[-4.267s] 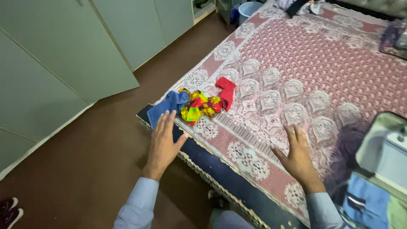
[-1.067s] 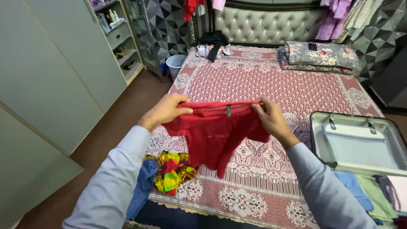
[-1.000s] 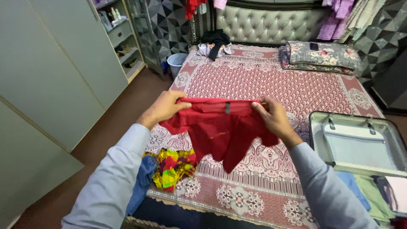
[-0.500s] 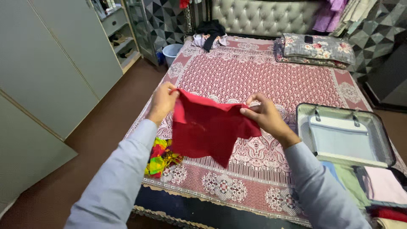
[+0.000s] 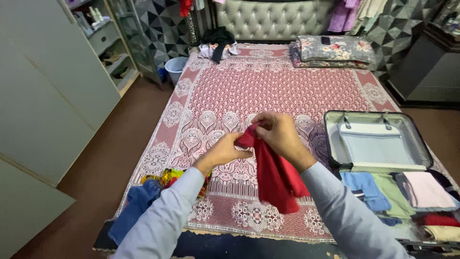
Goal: The person folds several clothing items on a bed, including a blue shirt, a red t-shirt, a colorful patterned cloth, and blue jeans, then places them into an open suitcase. The person also picks up two combs from a vanity and places them into the suitcase.
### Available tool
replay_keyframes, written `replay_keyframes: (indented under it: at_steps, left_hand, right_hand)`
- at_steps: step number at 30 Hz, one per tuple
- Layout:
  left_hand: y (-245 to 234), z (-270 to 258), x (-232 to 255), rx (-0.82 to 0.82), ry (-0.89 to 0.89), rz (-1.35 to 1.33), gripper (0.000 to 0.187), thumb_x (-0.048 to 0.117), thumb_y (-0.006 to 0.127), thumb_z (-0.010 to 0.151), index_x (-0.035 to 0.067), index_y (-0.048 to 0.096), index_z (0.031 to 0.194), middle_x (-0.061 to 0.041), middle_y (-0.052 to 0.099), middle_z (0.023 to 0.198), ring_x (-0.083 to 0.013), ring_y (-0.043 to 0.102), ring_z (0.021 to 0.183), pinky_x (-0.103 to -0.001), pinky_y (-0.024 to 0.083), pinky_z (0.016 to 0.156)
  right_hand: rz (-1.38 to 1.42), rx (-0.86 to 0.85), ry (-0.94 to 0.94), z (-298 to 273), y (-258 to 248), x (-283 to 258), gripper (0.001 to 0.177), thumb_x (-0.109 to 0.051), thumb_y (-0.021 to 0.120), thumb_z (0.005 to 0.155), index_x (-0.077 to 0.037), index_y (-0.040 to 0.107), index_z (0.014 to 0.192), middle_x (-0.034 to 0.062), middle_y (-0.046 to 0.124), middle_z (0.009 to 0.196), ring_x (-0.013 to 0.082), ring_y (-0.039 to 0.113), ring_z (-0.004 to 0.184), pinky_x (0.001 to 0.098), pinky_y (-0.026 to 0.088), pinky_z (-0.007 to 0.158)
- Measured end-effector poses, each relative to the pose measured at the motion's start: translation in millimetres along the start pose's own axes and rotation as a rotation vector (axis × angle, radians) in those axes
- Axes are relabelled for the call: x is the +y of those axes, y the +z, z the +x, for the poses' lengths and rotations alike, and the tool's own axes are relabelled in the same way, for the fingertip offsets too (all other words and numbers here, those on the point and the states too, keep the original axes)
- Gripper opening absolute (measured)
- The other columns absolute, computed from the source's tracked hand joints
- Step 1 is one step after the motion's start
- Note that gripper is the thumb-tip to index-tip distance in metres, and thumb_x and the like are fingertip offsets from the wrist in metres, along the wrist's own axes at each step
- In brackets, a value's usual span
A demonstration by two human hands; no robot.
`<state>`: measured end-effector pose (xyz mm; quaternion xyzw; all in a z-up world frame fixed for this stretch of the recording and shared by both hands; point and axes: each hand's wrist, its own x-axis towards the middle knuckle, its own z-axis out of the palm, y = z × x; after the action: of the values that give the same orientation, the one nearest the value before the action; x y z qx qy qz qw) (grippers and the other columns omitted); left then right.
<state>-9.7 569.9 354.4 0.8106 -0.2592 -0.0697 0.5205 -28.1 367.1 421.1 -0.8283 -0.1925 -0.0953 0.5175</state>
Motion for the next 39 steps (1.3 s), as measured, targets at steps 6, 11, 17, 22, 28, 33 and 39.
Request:
replay_keyframes:
  at_steps: [6,11,17,22,28,33,39]
  left_hand:
    - [-1,25,-1,0.008,0.143,-0.354,0.049,0.025,0.084,0.081,0.003,0.071,0.123,-0.006,0.077,0.112,-0.0119,0.070,0.101,-0.033,0.056,0.094]
    - [-23,20,1,0.077,-0.025,0.031,0.042,0.026,0.086,0.079,0.003,0.073,0.112,-0.007,0.079,0.098,-0.0166,0.075,0.089,-0.033,0.059,0.084]
    - [-42,4,-35,-0.090,0.058,0.271,0.032,0.028,0.083,0.085,0.002,0.073,0.101,-0.007,0.070,0.078,-0.0161,0.065,0.070,-0.034,0.052,0.066]
    - [-57,-10,-63,-0.094,0.011,-0.001,0.027,0.029,0.073,0.096,0.003,0.069,0.098,-0.002,0.062,0.074,-0.0093,0.051,0.068,-0.031,0.044,0.063]
    - [-67,-29,-75,-0.299,-0.008,0.208,0.033,0.023,0.084,0.079,0.005,0.074,0.104,-0.008,0.073,0.085,-0.0172,0.070,0.078,-0.035,0.053,0.072]
    - [-73,-41,-103,-0.265,0.101,0.397,0.034,0.018,0.084,0.078,0.003,0.076,0.107,-0.017,0.074,0.094,-0.0306,0.071,0.090,-0.041,0.054,0.079]
    - [-63,-31,-127,-0.052,-0.091,0.428,0.023,0.017,0.079,0.082,0.007,0.077,0.102,-0.013,0.075,0.087,-0.0277,0.074,0.081,-0.039,0.056,0.074]
  right_hand:
    - [-0.238,0.127,-0.062,2,4,-27,0.016,-0.013,0.084,0.084,0.000,0.076,0.090,0.0060,0.074,0.072,0.0132,0.070,0.064,0.0287,0.055,0.059]
    - [-0.143,0.251,0.072,6,10,-15,0.023,-0.020,0.079,0.089,-0.002,0.068,0.096,0.0115,0.069,0.077,0.0171,0.067,0.061,0.0295,0.053,0.051]
    - [0.408,0.264,0.181,11,8,24,0.029,-0.022,0.069,0.097,-0.002,0.051,0.107,0.0121,0.072,0.088,0.0183,0.077,0.070,0.0300,0.066,0.060]
    - [-0.032,0.134,0.060,-11,3,37,0.043,-0.008,0.084,0.078,-0.002,0.058,0.112,0.0096,0.074,0.098,0.0165,0.074,0.088,0.0295,0.063,0.077]
    - [-0.384,0.165,0.002,-22,-10,49,0.038,-0.006,0.087,0.074,0.000,0.074,0.109,0.0099,0.075,0.095,0.0169,0.073,0.085,0.0314,0.059,0.078]
    - [-0.477,0.217,0.129,-33,-50,79,0.025,-0.009,0.088,0.078,0.002,0.078,0.099,0.0104,0.074,0.084,0.0181,0.070,0.073,0.0322,0.056,0.069]
    - [-0.096,0.199,0.376,-38,-106,144,0.015,-0.006,0.082,0.084,0.000,0.077,0.096,0.0033,0.074,0.082,0.0106,0.066,0.070,0.0277,0.054,0.064]
